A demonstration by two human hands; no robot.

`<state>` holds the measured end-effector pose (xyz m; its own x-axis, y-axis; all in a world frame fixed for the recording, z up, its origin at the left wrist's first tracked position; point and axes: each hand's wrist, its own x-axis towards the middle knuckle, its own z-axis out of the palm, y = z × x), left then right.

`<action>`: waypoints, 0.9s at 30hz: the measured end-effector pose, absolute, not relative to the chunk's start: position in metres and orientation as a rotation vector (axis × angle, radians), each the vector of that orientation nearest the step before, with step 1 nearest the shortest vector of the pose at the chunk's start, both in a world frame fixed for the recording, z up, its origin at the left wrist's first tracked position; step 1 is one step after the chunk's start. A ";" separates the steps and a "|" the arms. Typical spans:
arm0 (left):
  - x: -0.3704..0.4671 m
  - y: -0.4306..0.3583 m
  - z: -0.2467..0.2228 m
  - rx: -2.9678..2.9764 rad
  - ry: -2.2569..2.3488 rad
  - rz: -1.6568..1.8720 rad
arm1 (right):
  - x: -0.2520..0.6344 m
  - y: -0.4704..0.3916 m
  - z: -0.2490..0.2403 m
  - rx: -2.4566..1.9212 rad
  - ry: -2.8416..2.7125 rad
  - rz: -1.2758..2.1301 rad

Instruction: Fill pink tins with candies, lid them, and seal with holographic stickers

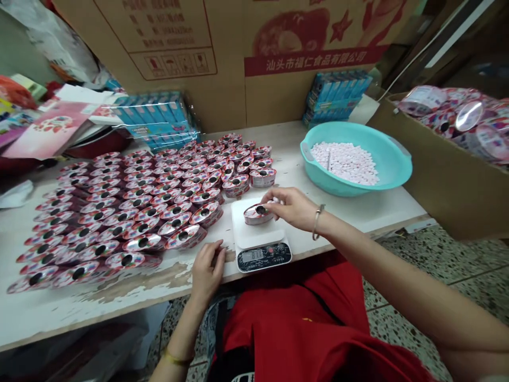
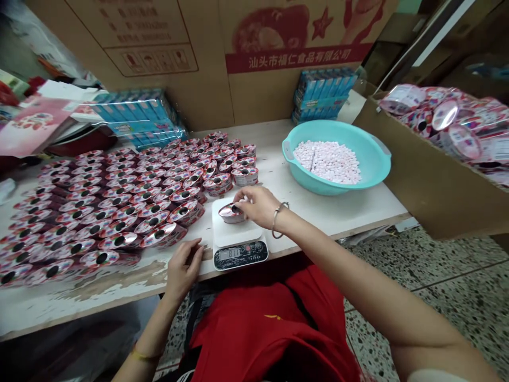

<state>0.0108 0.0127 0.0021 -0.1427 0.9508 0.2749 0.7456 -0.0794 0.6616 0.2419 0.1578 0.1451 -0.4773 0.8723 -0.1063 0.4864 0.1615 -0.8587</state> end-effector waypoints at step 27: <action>0.013 0.014 0.005 1.817 1.948 1.008 | 0.255 0.189 0.138 -1.190 -1.213 1.813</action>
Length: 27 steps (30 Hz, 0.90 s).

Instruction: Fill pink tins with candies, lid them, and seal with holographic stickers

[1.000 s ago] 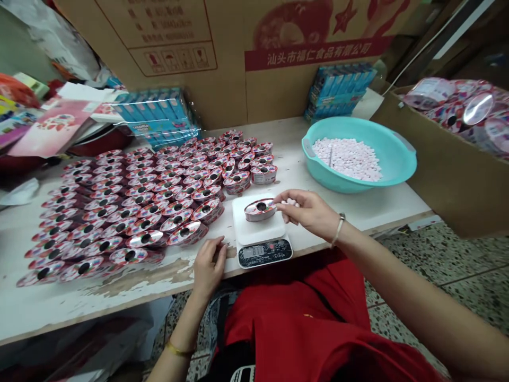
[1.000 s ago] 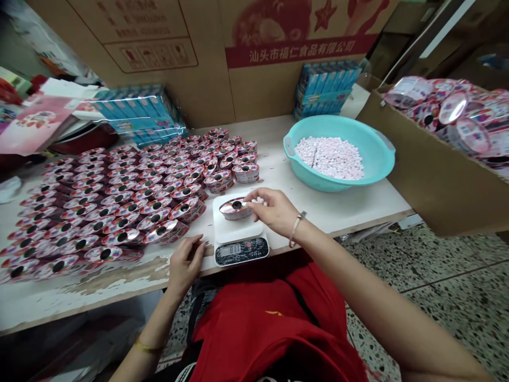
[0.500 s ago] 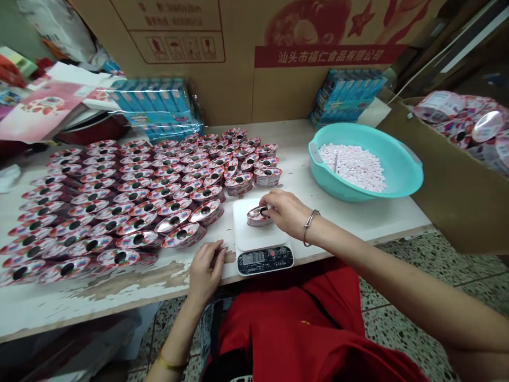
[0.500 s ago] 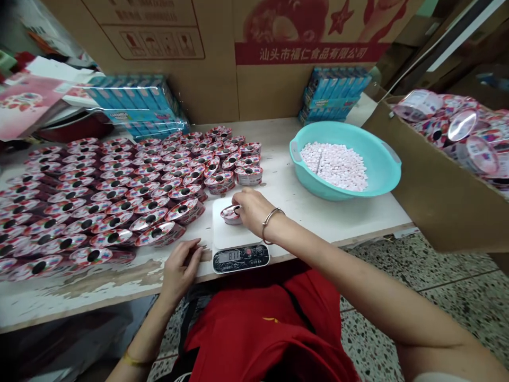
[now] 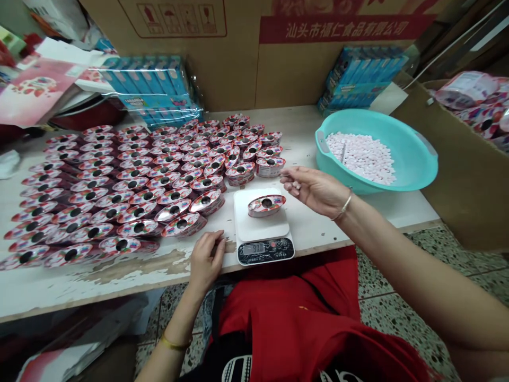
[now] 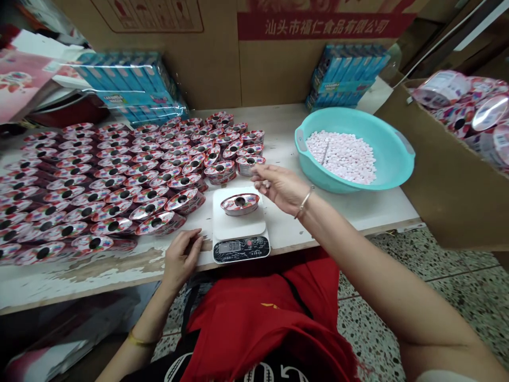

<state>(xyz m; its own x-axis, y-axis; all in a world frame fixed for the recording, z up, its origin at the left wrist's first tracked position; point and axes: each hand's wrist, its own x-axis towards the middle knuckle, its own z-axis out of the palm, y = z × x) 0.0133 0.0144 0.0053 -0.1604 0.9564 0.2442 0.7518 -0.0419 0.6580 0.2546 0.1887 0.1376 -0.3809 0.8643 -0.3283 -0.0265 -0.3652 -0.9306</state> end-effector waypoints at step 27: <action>0.058 0.068 0.056 2.366 1.875 1.141 | 0.259 0.160 0.115 -1.089 -1.373 1.611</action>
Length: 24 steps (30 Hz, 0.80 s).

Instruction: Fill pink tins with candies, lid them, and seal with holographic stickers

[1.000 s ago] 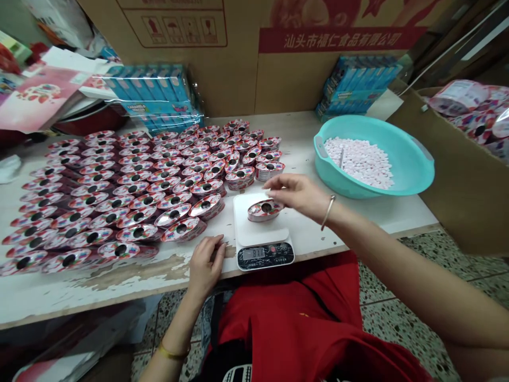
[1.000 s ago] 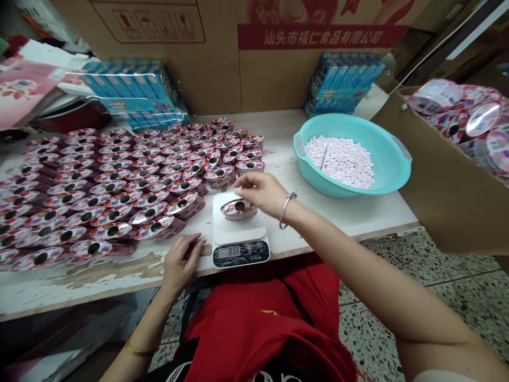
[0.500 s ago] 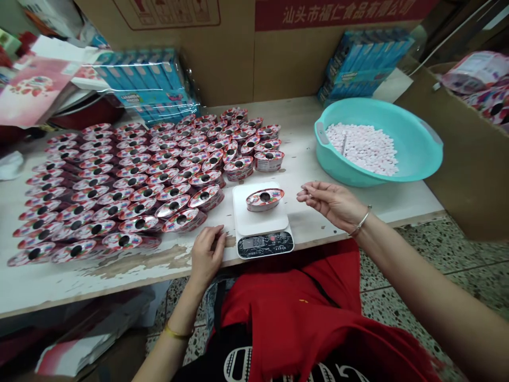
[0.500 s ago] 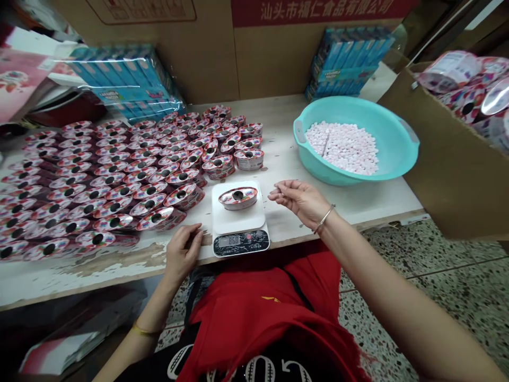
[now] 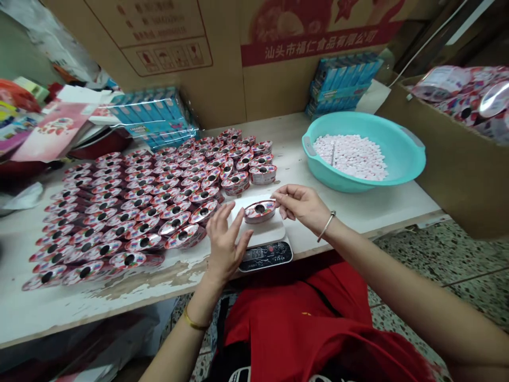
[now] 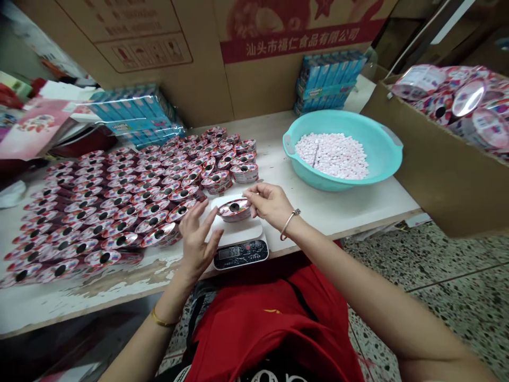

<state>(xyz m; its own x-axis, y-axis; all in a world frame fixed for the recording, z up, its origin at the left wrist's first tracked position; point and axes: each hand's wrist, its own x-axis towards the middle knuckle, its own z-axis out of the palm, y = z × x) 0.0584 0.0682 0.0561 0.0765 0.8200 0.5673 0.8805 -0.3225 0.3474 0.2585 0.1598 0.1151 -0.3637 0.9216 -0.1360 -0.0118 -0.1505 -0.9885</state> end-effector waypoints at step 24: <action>0.026 0.007 0.006 -2.036 -2.302 -1.249 | 0.339 0.176 0.035 -1.526 -1.425 0.970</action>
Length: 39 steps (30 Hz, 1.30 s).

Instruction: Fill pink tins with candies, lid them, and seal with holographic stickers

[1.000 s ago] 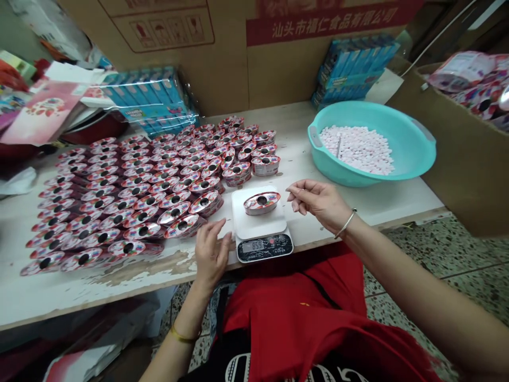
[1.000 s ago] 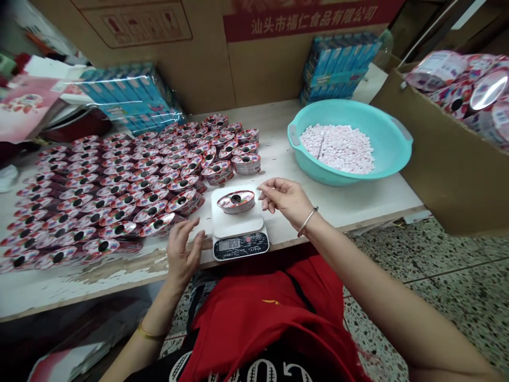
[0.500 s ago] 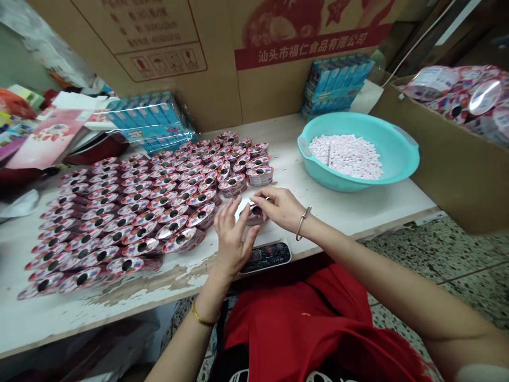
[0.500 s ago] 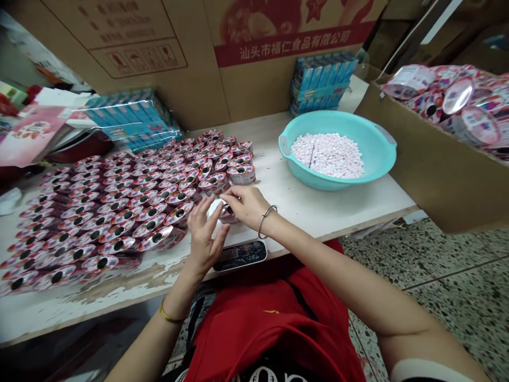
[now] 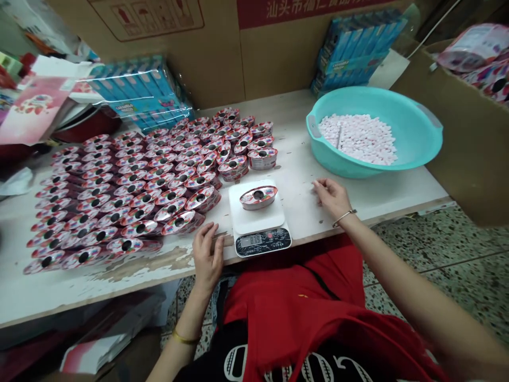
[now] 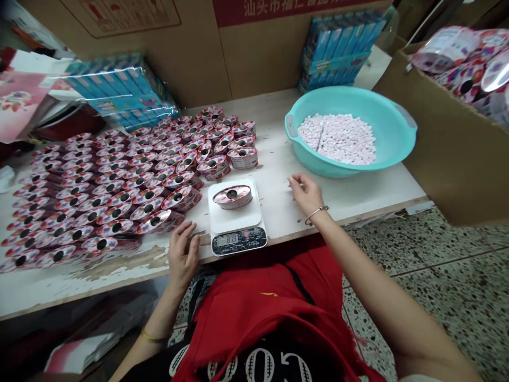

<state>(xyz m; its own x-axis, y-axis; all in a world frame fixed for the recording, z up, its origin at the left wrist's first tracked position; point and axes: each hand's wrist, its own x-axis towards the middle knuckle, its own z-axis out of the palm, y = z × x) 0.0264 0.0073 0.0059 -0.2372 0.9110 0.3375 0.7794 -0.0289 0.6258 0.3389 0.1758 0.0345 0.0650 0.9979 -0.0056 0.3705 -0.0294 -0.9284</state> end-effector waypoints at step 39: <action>0.089 0.449 0.092 2.631 1.561 0.944 | 0.338 0.169 0.022 -1.541 -1.382 0.917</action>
